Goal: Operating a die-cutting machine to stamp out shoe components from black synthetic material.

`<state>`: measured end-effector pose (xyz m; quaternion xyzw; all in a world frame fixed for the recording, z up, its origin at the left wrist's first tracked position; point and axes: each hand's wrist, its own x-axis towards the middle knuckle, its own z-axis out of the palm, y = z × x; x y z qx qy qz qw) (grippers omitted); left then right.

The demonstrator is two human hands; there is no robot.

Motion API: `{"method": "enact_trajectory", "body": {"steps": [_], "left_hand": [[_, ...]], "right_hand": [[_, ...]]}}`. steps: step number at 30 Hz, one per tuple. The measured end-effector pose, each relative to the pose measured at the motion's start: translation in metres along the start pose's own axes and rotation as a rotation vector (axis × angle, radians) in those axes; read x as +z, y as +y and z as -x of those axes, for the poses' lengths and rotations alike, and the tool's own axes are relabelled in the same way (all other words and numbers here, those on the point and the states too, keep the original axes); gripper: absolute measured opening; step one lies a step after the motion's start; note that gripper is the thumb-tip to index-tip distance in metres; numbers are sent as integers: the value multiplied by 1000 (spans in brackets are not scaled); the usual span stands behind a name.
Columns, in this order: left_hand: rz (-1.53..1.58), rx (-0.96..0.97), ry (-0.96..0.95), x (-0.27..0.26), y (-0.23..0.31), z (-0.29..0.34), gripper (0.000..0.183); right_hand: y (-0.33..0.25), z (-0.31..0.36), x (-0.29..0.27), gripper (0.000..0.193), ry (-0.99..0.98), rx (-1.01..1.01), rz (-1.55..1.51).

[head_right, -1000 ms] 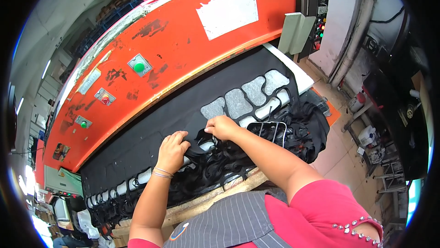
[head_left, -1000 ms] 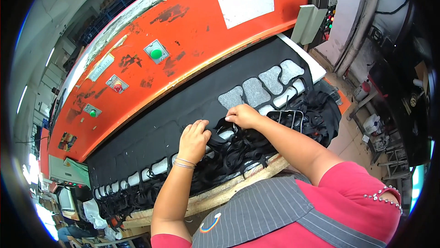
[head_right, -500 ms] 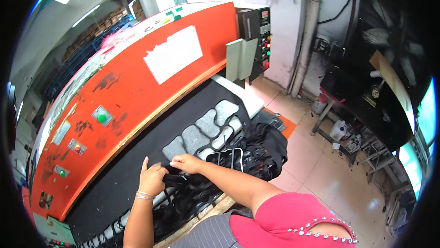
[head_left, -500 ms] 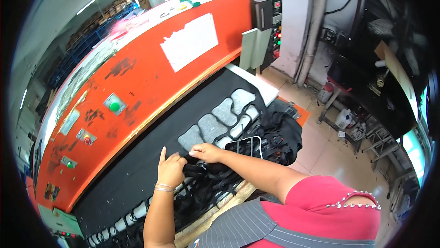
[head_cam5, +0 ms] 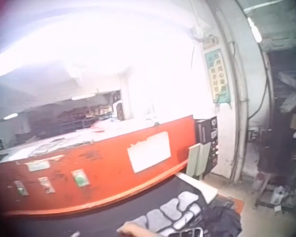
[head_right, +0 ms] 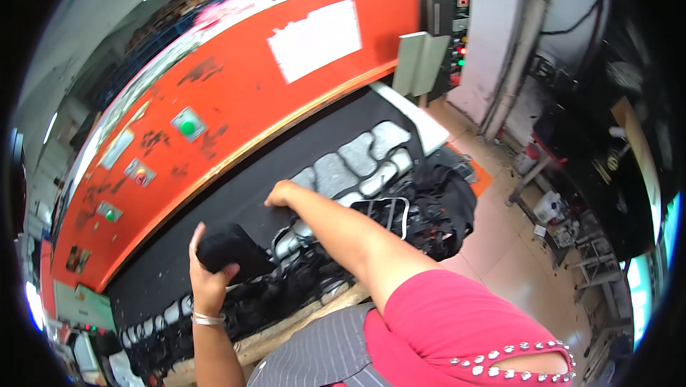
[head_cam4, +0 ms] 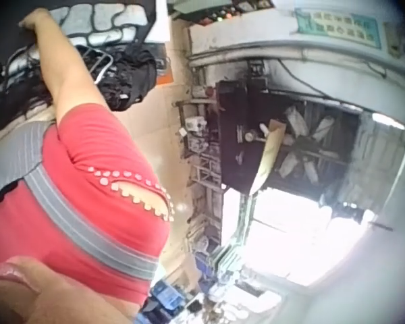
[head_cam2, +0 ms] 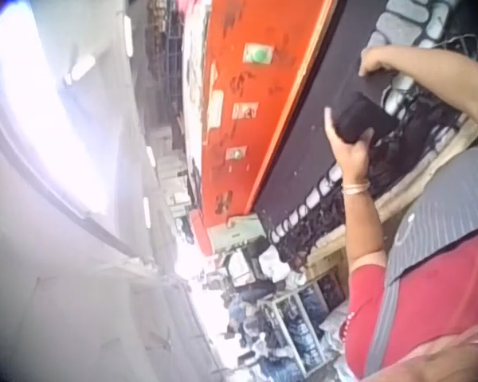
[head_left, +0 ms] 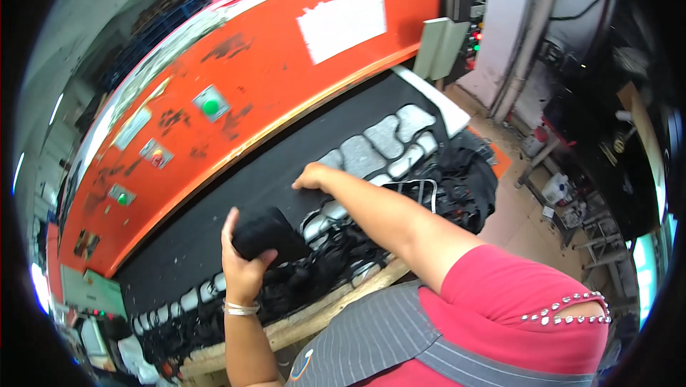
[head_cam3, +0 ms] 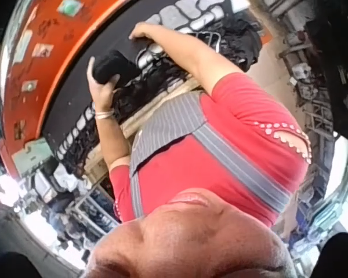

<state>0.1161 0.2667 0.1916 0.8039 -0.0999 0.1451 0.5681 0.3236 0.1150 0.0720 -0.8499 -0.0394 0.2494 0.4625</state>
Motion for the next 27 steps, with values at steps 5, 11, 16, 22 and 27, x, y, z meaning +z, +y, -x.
{"method": "enact_trajectory", "body": {"steps": [5, 11, 16, 22, 27], "left_hand": [[862, -397, -31, -38, -48, 4, 43], [763, -567, -55, -5, -101, -27, 44], [500, -398, -101, 37, -117, -60, 47], [323, -250, -170, 45, -153, -57, 51], [-135, -104, -61, 26, -150, -42, 40]], "right_hand": [[-9, 18, 23, 42, -14, 62, -165], [37, 8, 47, 60, -341, 14, -1011], [66, 14, 30, 55, -544, -72, -1278], [65, 3, 29, 38, -506, -45, -1243], [65, 3, 42, 38, -426, -169, -1159]]}}
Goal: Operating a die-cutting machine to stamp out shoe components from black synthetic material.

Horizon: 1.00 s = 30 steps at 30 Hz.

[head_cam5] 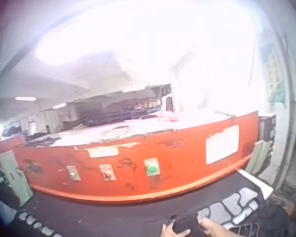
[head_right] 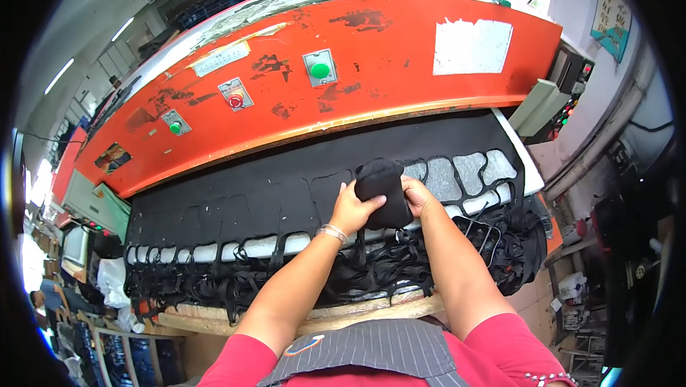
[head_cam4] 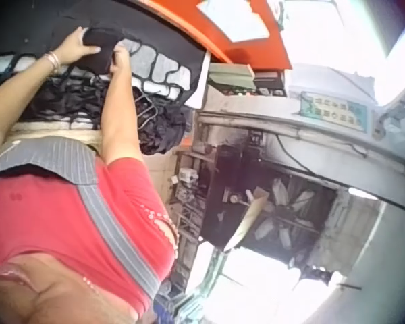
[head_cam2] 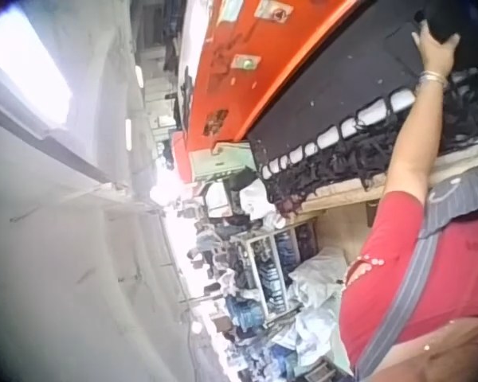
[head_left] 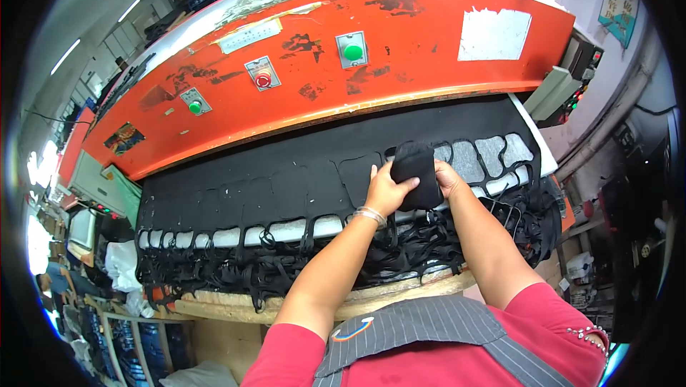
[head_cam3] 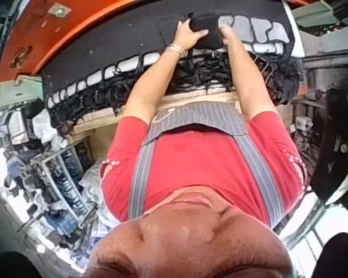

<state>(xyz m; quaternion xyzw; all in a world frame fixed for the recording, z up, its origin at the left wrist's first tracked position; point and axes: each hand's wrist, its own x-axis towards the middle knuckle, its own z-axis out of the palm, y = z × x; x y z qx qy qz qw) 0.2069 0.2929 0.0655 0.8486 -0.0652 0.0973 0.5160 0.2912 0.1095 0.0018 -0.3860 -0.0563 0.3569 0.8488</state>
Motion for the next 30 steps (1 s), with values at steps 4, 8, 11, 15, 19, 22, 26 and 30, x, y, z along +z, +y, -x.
{"method": "enact_trajectory", "body": {"steps": [4, 8, 11, 15, 19, 22, 26, 30], "left_hand": [[23, 195, 109, -16, -44, 24, 35], [53, 559, -305, -43, -26, 59, 30], [25, 624, -516, -52, -23, 95, 42], [341, 445, -379, -122, -3, 96, 49], [203, 590, -134, -223, 21, 62, 57], [-333, 298, -198, -263, 23, 38, 74], [-879, 174, -475, -262, -48, 30, 63], [-1069, 269, -682, -249, -23, 12, 36]], "right_hand": [[13, -9, 28, 47, -73, -31, 108], [17, -12, 47, 46, 61, 95, 64], [9, -34, 74, 38, 321, 349, 505], [1, -43, 61, 31, 678, 283, 849], [20, -39, 106, 46, 952, -398, 1684], [37, -62, 138, 61, 940, -248, 1454], [32, -75, 198, 63, 770, 374, 1053], [52, -81, 157, 55, 700, 136, 732]]}}
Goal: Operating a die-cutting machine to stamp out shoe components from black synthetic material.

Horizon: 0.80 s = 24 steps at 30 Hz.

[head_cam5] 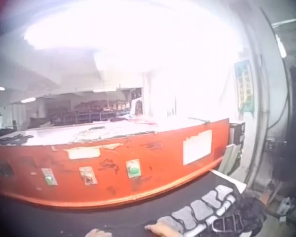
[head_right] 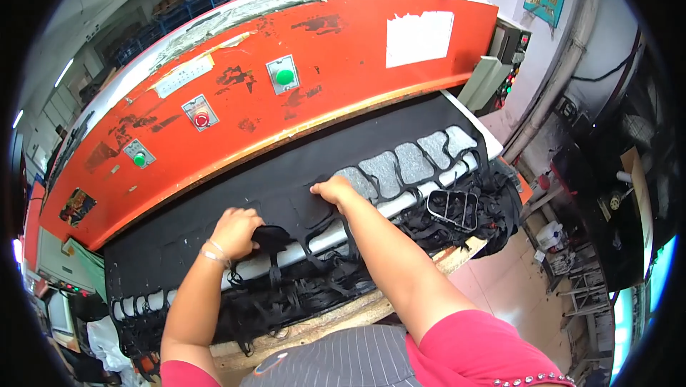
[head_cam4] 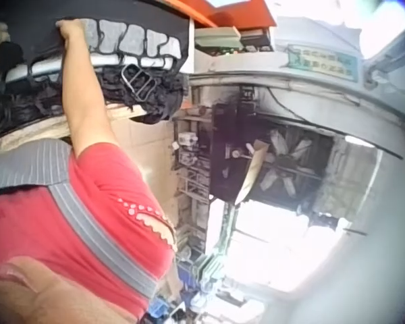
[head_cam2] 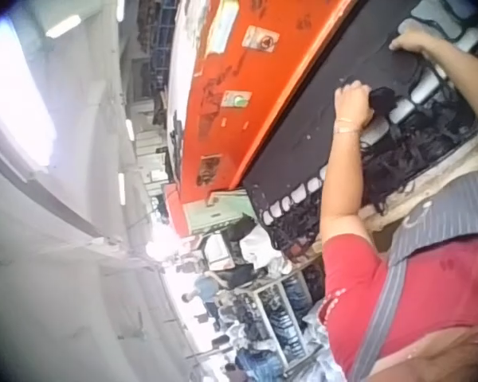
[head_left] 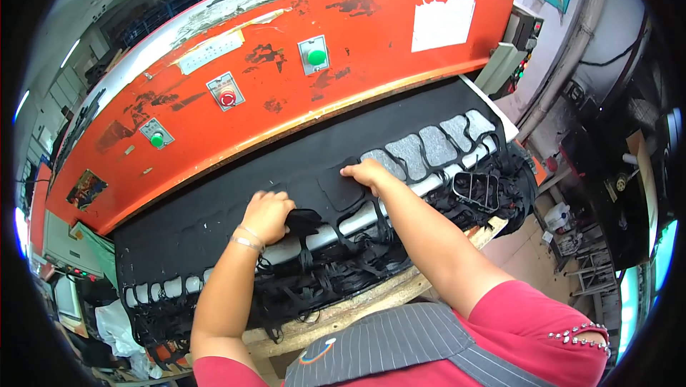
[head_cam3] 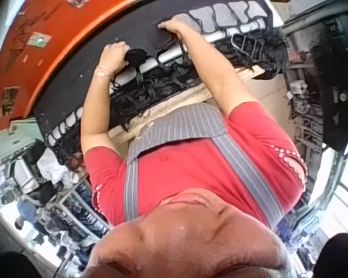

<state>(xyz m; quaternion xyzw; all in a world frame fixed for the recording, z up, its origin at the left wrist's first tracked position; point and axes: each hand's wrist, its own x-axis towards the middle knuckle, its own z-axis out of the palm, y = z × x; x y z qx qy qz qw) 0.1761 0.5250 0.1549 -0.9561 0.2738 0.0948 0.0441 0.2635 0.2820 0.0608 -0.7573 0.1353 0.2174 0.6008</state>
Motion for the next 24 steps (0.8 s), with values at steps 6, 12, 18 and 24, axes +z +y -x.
{"method": "enact_trajectory", "body": {"steps": [6, 12, 18, 24], "left_hand": [[-360, 372, 260, -14, 43, -55, 15], [-427, 520, 110, -8, 69, -99, 15], [-299, 337, 204, -22, 51, -67, 19], [-69, 278, 400, -7, 48, -33, 31]], "right_hand": [[-6, 7, 3, 54, -285, 52, -646], [27, 1, -18, 68, -492, -26, -920], [41, -1, -25, 53, -229, -101, -367], [31, -2, -21, 52, 156, -276, 153]]}}
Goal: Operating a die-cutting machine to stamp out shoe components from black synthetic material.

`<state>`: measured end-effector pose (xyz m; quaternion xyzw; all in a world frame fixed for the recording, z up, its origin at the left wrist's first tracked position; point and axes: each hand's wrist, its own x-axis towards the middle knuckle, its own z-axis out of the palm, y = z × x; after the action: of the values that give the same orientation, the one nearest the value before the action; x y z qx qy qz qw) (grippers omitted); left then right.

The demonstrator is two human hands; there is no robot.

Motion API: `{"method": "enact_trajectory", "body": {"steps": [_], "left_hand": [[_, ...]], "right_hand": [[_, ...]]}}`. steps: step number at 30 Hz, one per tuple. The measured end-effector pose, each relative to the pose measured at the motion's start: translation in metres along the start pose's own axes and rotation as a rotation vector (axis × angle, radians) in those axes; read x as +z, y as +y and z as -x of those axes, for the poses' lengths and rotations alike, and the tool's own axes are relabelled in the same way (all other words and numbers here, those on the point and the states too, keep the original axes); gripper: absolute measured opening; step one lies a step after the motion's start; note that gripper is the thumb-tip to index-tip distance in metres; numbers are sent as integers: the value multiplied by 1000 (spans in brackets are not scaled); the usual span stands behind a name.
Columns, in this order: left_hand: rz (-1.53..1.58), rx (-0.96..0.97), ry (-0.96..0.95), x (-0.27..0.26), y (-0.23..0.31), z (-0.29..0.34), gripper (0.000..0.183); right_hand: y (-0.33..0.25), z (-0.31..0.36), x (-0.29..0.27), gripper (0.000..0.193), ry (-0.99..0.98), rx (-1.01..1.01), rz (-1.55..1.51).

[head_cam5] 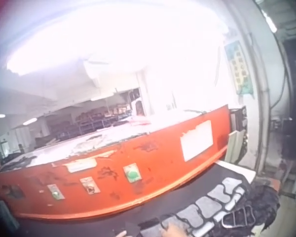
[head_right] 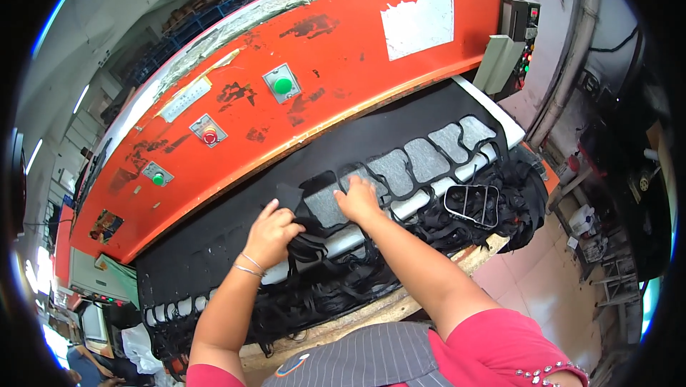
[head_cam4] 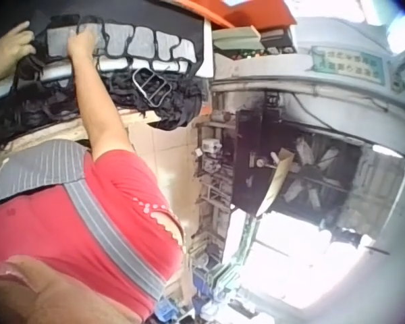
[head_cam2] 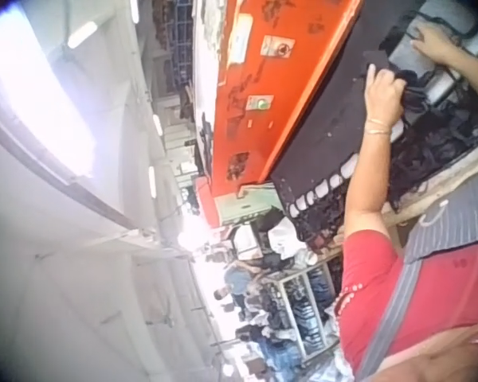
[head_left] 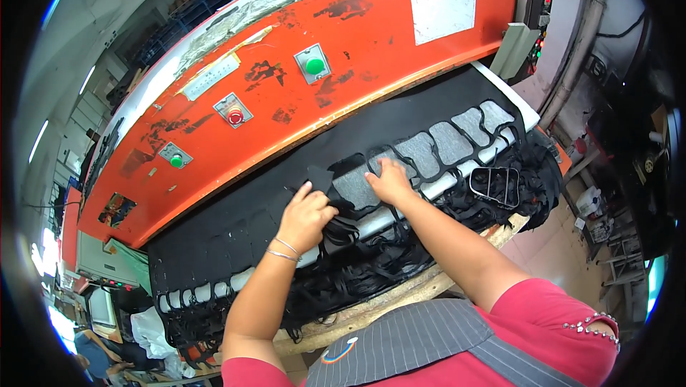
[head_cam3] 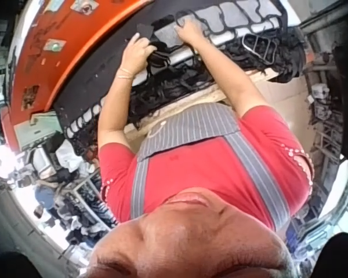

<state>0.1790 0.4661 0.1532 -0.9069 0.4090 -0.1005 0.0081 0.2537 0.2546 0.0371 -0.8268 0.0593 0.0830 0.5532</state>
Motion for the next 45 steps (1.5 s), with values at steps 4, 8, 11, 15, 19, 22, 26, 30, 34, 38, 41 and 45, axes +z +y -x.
{"method": "enact_trajectory", "body": {"steps": [4, 8, 11, 15, 19, 22, 26, 30, 34, 38, 41, 45], "left_hand": [[28, 10, 95, 24, 10, -2, 25], [-26, -3, 136, 26, 13, -12, 15], [43, -54, 218, 39, 17, -5, 15], [57, -68, 230, 26, 26, 7, 21], [132, -122, 223, -28, 56, 26, 25], [66, -284, 185, -66, 60, 50, 34], [-54, -477, 0, -76, 39, 78, 66], [31, -751, -159, -16, 6, 115, 65], [345, -982, -94, -64, 3, 88, 51], [1588, -881, 240, -68, 2, 61, 57], [1761, -878, 364, -19, 5, 40, 61], [1712, -930, 362, 22, -7, 0, 50]], "right_hand": [[-59, -3, 7, 48, 380, -509, 348], [-83, -39, 30, 42, -328, 258, 104], [-73, -50, 43, 39, -311, 248, 110], [-59, -50, 59, 40, -272, 155, 188], [-23, -77, 68, 50, -68, -183, 395], [-23, -60, 79, 58, 165, -246, 419], [-106, -1, 44, 71, -404, 217, 235], [-68, -15, 81, 59, -431, 82, 79], [-67, -5, 79, 47, -368, 200, -73], [-17, -32, 74, 43, -514, 203, -579], [-27, -16, 50, 36, -914, 194, -995], [-20, -21, 41, 36, -1014, 94, -1106]]}}
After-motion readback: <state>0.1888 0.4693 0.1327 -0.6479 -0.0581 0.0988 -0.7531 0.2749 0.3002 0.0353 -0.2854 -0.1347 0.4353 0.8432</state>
